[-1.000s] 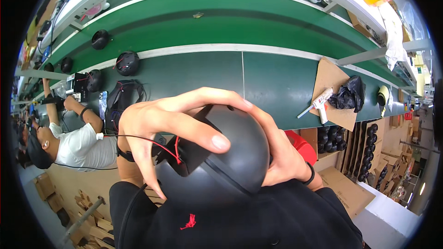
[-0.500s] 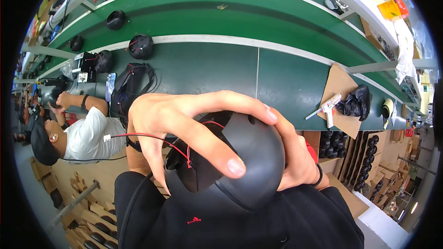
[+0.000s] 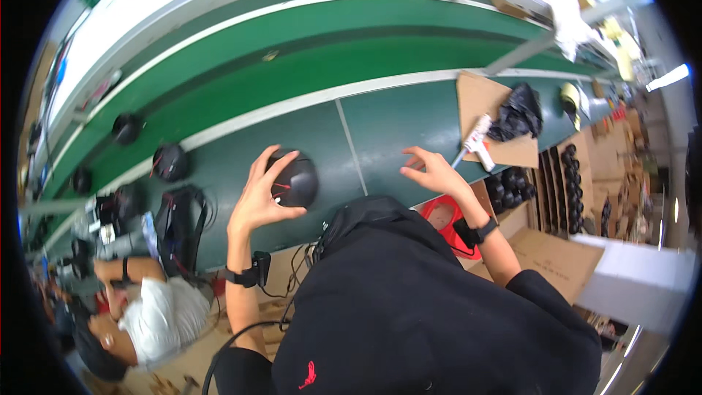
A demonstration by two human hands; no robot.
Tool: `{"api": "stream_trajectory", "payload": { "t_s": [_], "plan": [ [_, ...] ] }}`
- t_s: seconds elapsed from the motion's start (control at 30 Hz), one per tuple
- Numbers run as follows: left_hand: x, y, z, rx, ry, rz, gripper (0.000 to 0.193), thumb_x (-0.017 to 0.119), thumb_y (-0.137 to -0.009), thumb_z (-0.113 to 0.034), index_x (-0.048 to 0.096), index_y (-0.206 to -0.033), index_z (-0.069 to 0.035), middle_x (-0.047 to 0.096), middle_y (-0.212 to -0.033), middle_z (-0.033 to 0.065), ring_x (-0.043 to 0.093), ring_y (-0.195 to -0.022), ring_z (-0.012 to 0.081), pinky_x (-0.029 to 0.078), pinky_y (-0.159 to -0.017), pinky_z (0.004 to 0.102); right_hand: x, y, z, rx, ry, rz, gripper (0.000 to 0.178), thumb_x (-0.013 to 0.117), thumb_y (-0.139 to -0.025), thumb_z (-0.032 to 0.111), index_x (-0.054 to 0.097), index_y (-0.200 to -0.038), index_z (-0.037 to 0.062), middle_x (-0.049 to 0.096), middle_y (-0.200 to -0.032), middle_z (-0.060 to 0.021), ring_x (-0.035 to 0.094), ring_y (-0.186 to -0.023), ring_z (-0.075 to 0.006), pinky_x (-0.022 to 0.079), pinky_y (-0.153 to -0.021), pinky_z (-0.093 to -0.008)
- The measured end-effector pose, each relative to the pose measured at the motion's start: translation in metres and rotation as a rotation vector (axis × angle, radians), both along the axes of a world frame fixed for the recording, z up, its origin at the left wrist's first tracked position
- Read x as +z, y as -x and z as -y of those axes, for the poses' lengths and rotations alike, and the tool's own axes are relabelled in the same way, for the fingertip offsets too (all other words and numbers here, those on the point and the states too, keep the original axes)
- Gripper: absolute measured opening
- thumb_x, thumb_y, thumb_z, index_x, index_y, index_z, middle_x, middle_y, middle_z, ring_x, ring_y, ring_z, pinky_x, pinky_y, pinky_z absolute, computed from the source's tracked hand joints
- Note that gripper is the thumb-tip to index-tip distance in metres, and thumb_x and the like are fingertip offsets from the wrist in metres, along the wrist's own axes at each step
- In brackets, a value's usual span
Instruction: Assembling and gluing circular plastic components at an assembly line, then packing them into boxes.
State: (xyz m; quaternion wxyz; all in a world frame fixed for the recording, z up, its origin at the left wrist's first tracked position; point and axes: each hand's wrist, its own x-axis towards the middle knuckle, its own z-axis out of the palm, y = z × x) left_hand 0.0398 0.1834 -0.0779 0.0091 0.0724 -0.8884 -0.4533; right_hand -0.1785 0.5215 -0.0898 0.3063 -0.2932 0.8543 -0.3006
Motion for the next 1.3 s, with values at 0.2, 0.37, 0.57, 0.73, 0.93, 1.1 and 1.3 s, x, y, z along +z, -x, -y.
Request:
{"api": "stream_trajectory", "payload": {
  "t_s": [0.2,0.37,0.57,0.73,0.93,1.1,1.3],
  "plan": [
    [-0.117,0.060,-0.021,0.300,0.336,0.277,0.107,0.091,-0.056,-0.034,0.041,-0.150,-0.026,0.028,-0.155,0.0209,0.038,-0.133,0.0491,0.048,-0.102,0.0553,-0.143,0.083,-0.175,-0.463,-0.582,-0.302,0.071,0.076,-0.077,0.025,0.046,-0.138,0.0079,0.055,-0.130,-0.0288,0.057,-0.120,-0.0445,0.049,-0.101,-0.0488],
    [-0.124,0.083,-0.055,0.300,0.402,0.532,0.102,0.078,-0.074,-0.054,0.028,-0.156,-0.020,0.021,-0.155,0.0288,0.042,-0.125,0.0568,0.052,-0.091,0.0598,-0.159,0.120,-0.208,-0.649,-0.683,-0.317,0.087,0.074,-0.073,0.018,0.032,-0.149,0.0094,0.048,-0.135,-0.0333,0.052,-0.122,-0.0516,0.047,-0.102,-0.0524],
    [-0.137,0.066,-0.057,0.111,0.147,0.447,0.081,0.077,-0.080,-0.038,0.041,-0.150,-0.015,0.047,-0.131,0.0261,0.065,-0.094,0.0446,0.054,-0.089,0.0476,-0.201,0.161,-0.245,-0.682,-0.655,-0.448,0.079,0.070,-0.076,0.015,0.033,-0.146,0.0132,0.053,-0.124,-0.0303,0.055,-0.114,-0.0496,0.048,-0.097,-0.0538],
    [-0.130,0.050,-0.065,0.165,0.159,0.215,0.046,0.075,-0.083,-0.027,0.065,-0.127,-0.014,0.060,-0.106,0.0152,0.063,-0.094,0.0322,0.053,-0.085,0.0433,-0.212,0.168,-0.233,-0.642,-0.609,-0.547,0.069,0.073,-0.076,0.021,0.045,-0.139,0.0205,0.058,-0.117,-0.0297,0.057,-0.110,-0.0488,0.049,-0.092,-0.0555],
    [-0.106,0.110,-0.083,0.082,0.313,0.359,0.026,0.077,-0.080,-0.029,0.075,-0.099,-0.011,0.063,-0.096,0.0101,0.060,-0.103,0.0289,0.053,-0.082,0.0422,-0.210,0.170,-0.262,-0.610,-0.383,-0.515,0.064,0.073,-0.075,0.028,0.051,-0.134,0.0134,0.060,-0.114,-0.0307,0.057,-0.110,-0.0489,0.048,-0.094,-0.0539],
    [-0.131,0.106,-0.053,0.065,0.144,0.210,0.011,0.078,-0.072,-0.018,0.077,-0.081,-0.011,0.062,-0.098,0.0097,0.057,-0.099,0.0292,0.052,-0.085,0.0399,-0.157,0.118,-0.231,-0.709,-0.007,-0.333,0.038,0.068,-0.086,0.019,0.059,-0.121,0.0065,0.065,-0.083,-0.0129,0.063,-0.071,-0.0260,0.051,-0.067,-0.0352],
    [-0.167,0.080,-0.041,0.305,-0.201,0.135,0.016,0.084,-0.073,-0.019,0.078,-0.083,-0.008,0.062,-0.103,0.0104,0.064,-0.097,0.0251,0.054,-0.082,0.0362,-0.058,0.055,-0.183,-0.715,0.243,0.254,0.024,0.065,-0.096,0.015,0.062,-0.117,0.0028,0.059,-0.078,0.0002,0.053,-0.058,-0.0063,0.043,-0.052,-0.0241]
  ]
}}
